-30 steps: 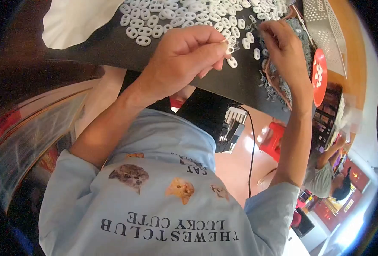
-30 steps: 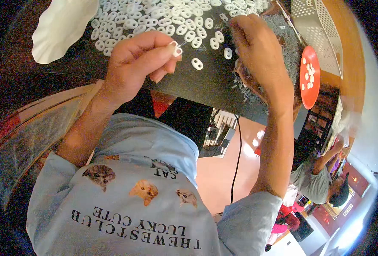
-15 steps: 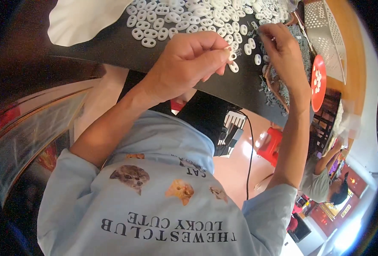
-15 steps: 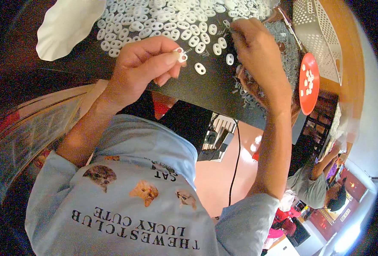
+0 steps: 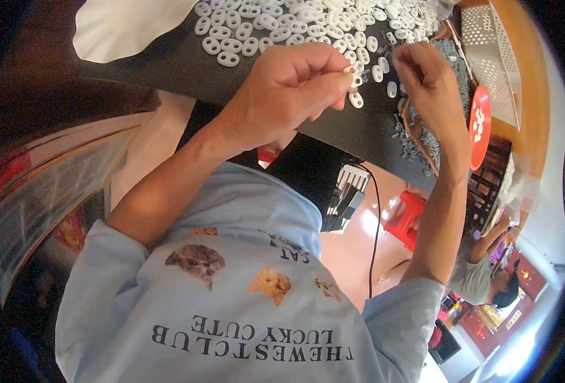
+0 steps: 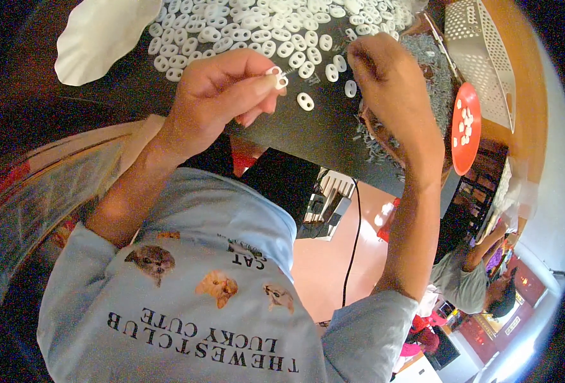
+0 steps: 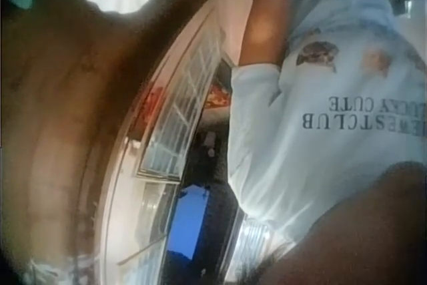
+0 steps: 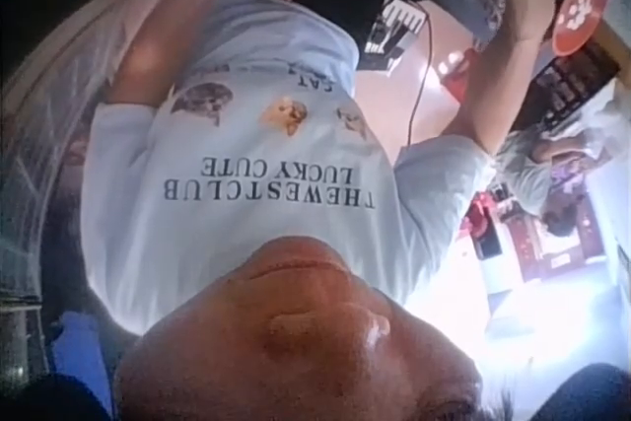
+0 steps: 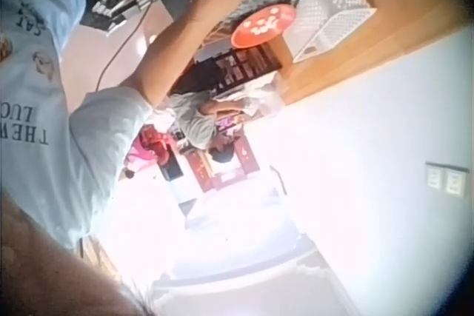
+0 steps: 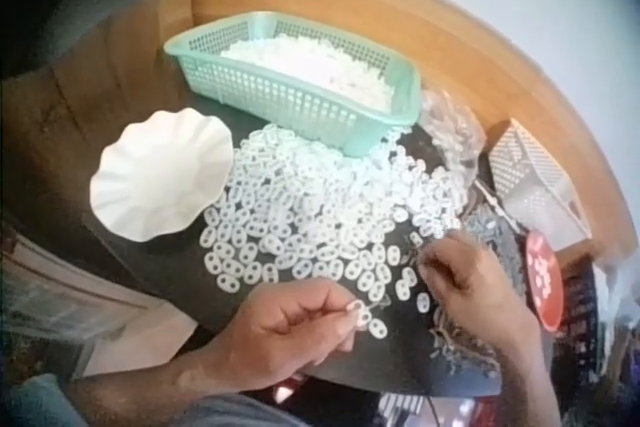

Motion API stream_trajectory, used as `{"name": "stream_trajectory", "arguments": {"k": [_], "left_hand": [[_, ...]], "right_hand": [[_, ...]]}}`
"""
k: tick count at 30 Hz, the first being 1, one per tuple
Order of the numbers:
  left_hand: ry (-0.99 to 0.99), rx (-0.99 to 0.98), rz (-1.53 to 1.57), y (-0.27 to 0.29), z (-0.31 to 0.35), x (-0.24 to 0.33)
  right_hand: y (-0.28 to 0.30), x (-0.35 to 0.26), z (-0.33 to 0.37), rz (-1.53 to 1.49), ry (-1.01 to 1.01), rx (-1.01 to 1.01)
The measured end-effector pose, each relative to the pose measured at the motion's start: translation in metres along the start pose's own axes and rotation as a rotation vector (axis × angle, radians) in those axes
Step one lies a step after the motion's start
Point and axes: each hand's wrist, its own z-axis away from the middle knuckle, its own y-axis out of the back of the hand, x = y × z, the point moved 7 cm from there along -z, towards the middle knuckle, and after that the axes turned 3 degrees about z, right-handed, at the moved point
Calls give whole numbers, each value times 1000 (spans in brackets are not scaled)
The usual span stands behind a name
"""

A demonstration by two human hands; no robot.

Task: Assembling small white plastic buckle components at a workstation.

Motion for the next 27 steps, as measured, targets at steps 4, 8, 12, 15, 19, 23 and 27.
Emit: {"name": "stream_trajectory", "arguments": {"k": [4,8,12,15,19,23,27], "left_hand": [[16,3,-22,-1,1,1],[6,-33,-12,0,1,0],[-7,-27,0,-1,0,1],[-9,-27,-3,-1,0,3],[-5,-31,-5,-1,1,3],[-26,-27,8,-1,0,2],[-1,-27,11,-1,1,2]], "right_hand": [[-4,1,10,-25,-86,-45],[-10,-3,10,7,-124,-73],[-10,-6,9,56,-75,-72],[-10,-5,8,13,-127,-66],[-12,-5,3,53,-53,-17],[-14,-4,-2,40,-97,-60],[-15,-6,-4,-27,-130,-63]]}}
